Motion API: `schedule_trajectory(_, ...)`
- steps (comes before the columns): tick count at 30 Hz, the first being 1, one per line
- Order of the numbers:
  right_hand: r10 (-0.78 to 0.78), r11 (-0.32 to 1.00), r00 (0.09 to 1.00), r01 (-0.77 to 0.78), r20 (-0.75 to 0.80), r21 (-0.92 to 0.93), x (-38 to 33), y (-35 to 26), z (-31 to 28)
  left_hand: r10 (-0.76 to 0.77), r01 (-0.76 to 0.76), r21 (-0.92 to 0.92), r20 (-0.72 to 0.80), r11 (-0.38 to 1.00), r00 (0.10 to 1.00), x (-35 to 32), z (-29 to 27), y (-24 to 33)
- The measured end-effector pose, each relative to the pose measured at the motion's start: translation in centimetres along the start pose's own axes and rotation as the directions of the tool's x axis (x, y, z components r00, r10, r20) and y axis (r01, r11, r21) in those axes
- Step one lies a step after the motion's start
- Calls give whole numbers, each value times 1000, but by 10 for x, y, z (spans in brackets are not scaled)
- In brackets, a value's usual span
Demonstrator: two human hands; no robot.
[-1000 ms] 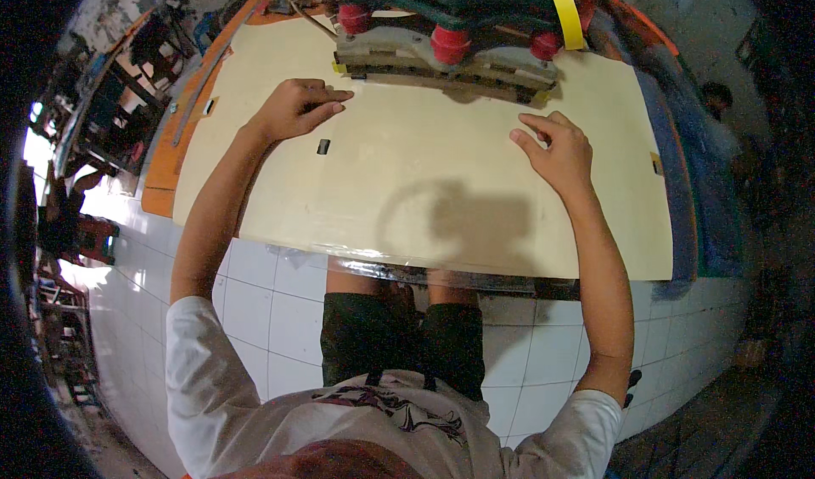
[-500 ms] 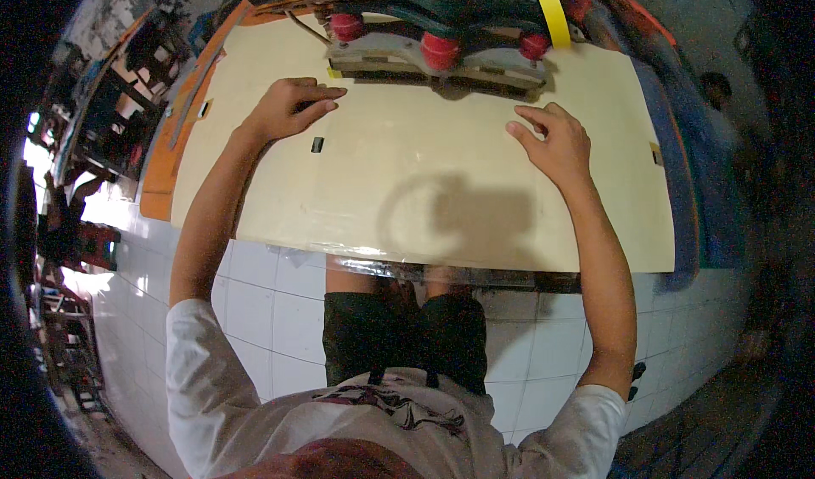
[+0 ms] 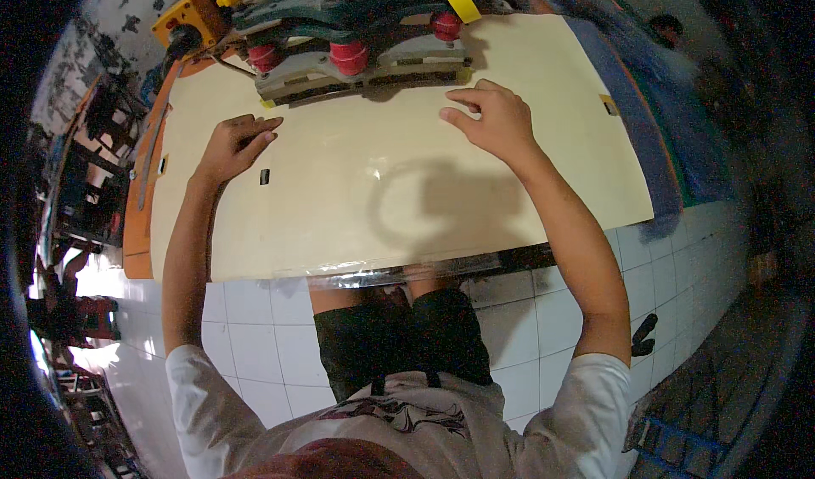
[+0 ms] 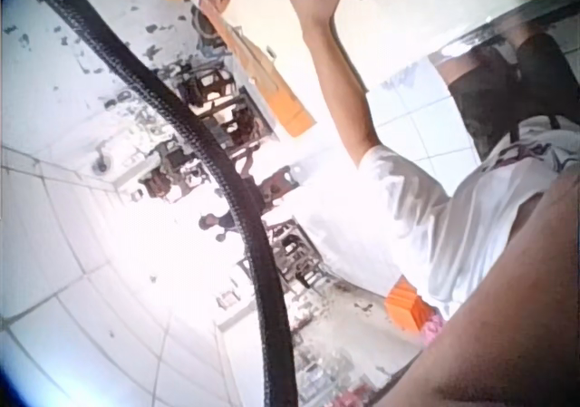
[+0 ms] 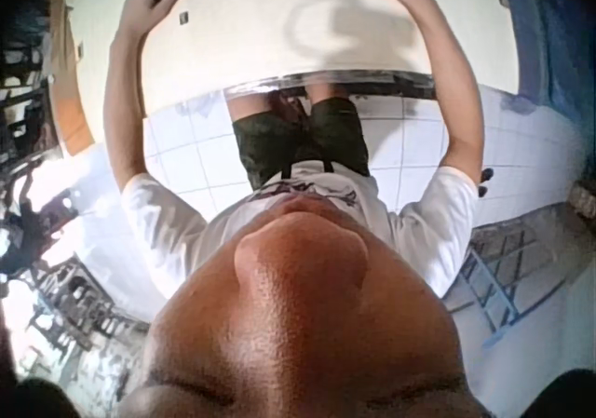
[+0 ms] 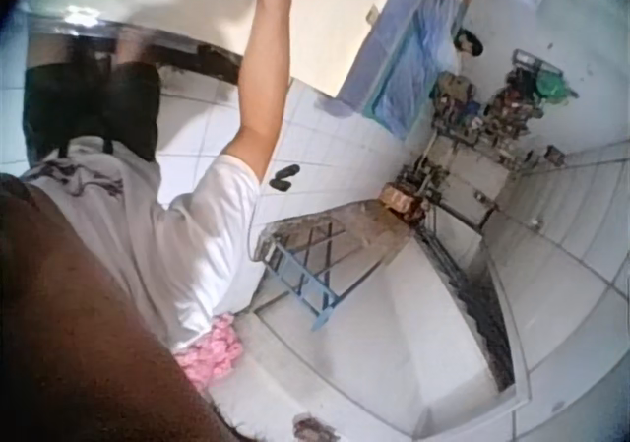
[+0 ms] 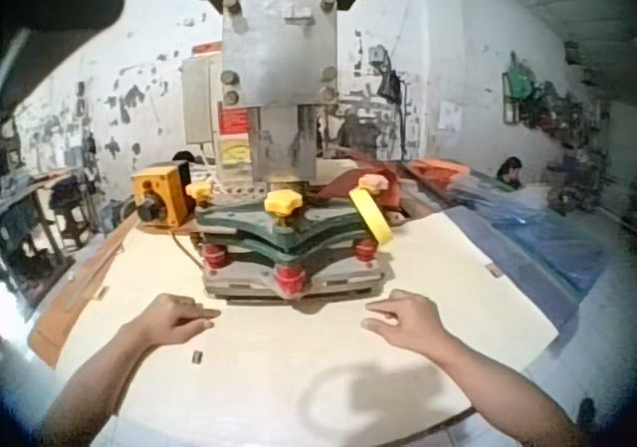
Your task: The person separates and unfolds plastic film sheets by hand, then flattens and aligns the plastic film across the work table.
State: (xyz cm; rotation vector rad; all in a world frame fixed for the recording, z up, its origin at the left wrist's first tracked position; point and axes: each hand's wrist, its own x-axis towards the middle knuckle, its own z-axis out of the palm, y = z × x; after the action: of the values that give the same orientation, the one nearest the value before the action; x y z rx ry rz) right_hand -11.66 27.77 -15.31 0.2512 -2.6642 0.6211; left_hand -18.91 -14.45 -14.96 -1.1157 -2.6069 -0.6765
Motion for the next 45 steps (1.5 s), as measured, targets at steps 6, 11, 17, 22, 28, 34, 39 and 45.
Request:
schedule_trajectory(6,10,1000,1000,-10,10,10,-1,1,0,9,-8,-17,40,1000,999,2,0,2)
schedule_trajectory(11,-23,1000,1000,23,-13,-9,2,2,1,9,-8,-29,38,1000,999,0,-2,-2)
schedule_trajectory(17,13,1000,1000,-12,-9,11,0,4,0,-28,28,3,35,1000,999,0,-12,10)
schedule_trajectory(22,92,987,996,-90,-9,131,-1,7,-5,-41,49,-125,59,991,997,-16,-54,45)
schedule_trajectory(28,61,981,996,-48,-67,186,0,15,7,698,-631,-402,30,664,715,-82,-149,263)
schedule_trajectory(34,48,982,995,-31,-89,187,-1,27,2,953,-861,-508,-276,-34,125,-117,-160,339)
schedule_trajectory(39,64,991,997,-59,-44,118,3,13,9,936,-912,-404,-290,71,201,-129,-154,352)
schedule_trajectory(45,40,991,997,-32,-60,129,2,15,7,920,-935,-346,-336,80,203,-135,-149,363)
